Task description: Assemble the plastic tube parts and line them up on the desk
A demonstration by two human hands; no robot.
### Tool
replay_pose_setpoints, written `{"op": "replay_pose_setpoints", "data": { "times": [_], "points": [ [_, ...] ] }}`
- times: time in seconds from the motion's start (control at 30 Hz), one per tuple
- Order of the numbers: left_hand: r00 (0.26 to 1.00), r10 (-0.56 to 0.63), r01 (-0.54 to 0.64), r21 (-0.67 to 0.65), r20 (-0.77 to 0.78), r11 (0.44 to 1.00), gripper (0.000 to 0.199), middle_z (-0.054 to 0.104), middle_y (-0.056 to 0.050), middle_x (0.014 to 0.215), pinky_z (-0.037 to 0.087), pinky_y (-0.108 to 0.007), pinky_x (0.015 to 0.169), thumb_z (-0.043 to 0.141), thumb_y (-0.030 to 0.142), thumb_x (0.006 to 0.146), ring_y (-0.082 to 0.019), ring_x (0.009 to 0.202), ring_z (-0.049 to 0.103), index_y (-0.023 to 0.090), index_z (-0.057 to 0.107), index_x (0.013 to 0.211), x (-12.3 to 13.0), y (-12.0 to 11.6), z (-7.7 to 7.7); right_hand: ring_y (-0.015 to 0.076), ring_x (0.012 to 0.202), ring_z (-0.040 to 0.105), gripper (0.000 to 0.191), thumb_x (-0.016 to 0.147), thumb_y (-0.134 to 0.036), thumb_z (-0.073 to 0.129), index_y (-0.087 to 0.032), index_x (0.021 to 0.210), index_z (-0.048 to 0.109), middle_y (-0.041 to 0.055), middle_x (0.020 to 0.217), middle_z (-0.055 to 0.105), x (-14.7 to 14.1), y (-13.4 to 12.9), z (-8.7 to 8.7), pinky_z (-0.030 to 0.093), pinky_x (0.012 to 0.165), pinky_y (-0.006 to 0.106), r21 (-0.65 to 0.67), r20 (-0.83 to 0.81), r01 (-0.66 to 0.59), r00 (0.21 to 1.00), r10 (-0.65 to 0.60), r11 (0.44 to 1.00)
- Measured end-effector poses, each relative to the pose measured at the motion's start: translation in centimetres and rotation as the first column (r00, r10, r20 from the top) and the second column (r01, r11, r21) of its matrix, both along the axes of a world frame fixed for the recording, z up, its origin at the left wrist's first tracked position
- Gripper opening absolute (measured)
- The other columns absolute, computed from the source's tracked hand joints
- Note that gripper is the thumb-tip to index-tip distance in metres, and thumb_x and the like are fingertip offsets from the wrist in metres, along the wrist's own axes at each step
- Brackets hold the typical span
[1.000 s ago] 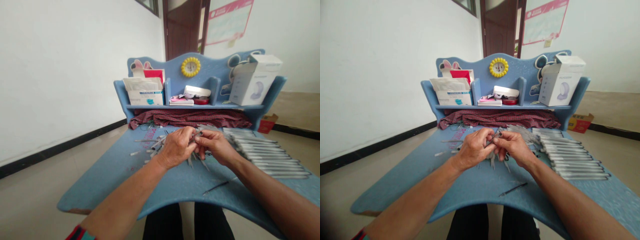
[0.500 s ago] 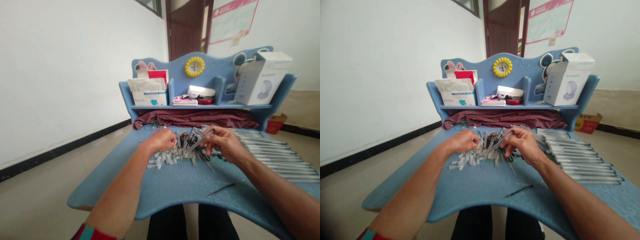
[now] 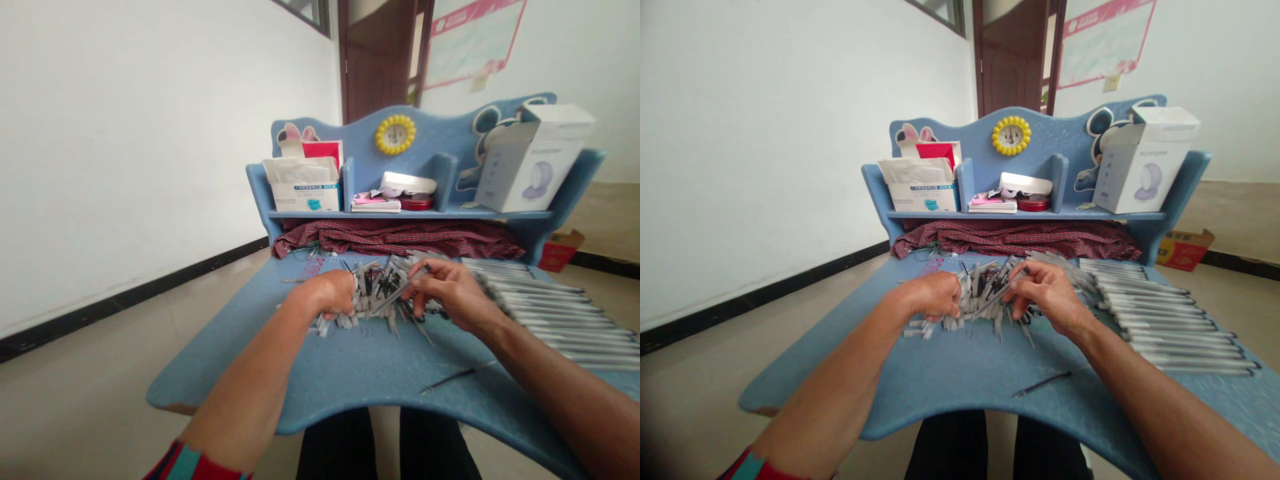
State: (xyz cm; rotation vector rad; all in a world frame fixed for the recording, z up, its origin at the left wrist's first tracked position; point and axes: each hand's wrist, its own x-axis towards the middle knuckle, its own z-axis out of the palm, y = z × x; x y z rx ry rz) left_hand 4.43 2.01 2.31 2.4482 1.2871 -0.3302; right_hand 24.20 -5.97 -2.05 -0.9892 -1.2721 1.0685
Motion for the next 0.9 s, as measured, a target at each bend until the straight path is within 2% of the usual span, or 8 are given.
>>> {"op": "replay_pose_setpoints", "data": {
  "times": [0.17,0.4,0.5,0.57,0.7,0.9],
  "points": [
    [1.0,0.015,-0.015,0.02,0.005,1.0,0.019,0.053,0.0,0.035,0.039,-0.023,0.048,0.06,0.009,0.057,-0.013,0.037,0.048,0.017,0.053,0.041,0.3,-0.3,-0.2,0.0144,0.038,0.059,0.015,0.066,-0.022,0.065,-0.016,0.077,0.057,0.0036,0.062,0.069,-0.2,0.0,-0.1,0.045,0.04,0.024,0.013,0.016,0.0,1.0,0.0,1.0],
    [0.998,0.007,-0.009,0.033,0.065,0.999,0.023,0.045,0.002,0.028,0.033,-0.022,0.042,0.051,-0.002,0.046,-0.012,0.031,0.043,0.017,0.046,0.034,0.3,-0.4,-0.3,0.0145,0.039,0.059,0.017,0.066,-0.022,0.065,-0.016,0.079,0.057,0.0045,0.063,0.07,-0.3,-0.1,-0.2,0.044,0.041,0.024,0.02,0.023,-0.003,1.0,0.003,1.0],
    [0.993,-0.01,0.008,0.023,0.117,1.0,0.02,0.047,0.004,0.03,0.032,-0.02,0.041,0.051,0.0,0.049,-0.011,0.033,0.046,0.017,0.052,0.039,-0.2,0.2,0.0,0.0149,0.039,0.059,0.018,0.066,-0.023,0.066,-0.016,0.08,0.057,0.0052,0.064,0.07,-0.3,-0.1,-0.2,0.045,0.042,0.025,0.029,0.017,-0.006,1.0,0.005,1.0],
    [0.984,-0.012,0.013,-0.003,0.178,1.0,0.018,0.049,0.005,0.032,0.033,-0.018,0.04,0.051,0.003,0.054,-0.011,0.035,0.049,0.017,0.06,0.05,-0.7,0.7,0.3,0.0153,0.039,0.06,0.018,0.065,-0.023,0.067,-0.016,0.079,0.057,0.0058,0.064,0.07,-0.3,-0.2,-0.2,0.045,0.042,0.025,0.038,0.005,-0.014,1.0,0.014,0.999],
    [0.908,0.099,-0.041,-0.149,0.407,0.988,0.02,0.054,0.005,0.038,0.034,-0.016,0.038,0.053,0.008,0.062,-0.01,0.037,0.051,0.015,0.068,0.073,-1.3,1.5,0.7,0.0144,0.04,0.06,0.017,0.066,-0.02,0.068,-0.016,0.078,0.057,0.006,0.067,0.071,-0.5,-0.4,0.0,0.045,0.044,0.025,0.069,-0.014,-0.016,1.0,0.017,0.997],
    [0.741,0.224,-0.065,-0.265,0.633,0.962,0.011,0.061,0.001,0.049,0.039,-0.017,0.037,0.054,0.011,0.065,-0.009,0.04,0.054,0.013,0.065,0.069,-1.0,1.8,0.4,0.0141,0.043,0.061,0.017,0.065,-0.021,0.069,-0.016,0.074,0.056,0.0024,0.062,0.069,-1.1,-0.8,0.6,0.046,0.044,0.024,0.122,0.01,0.067,0.998,-0.069,0.99]
  ]
}}
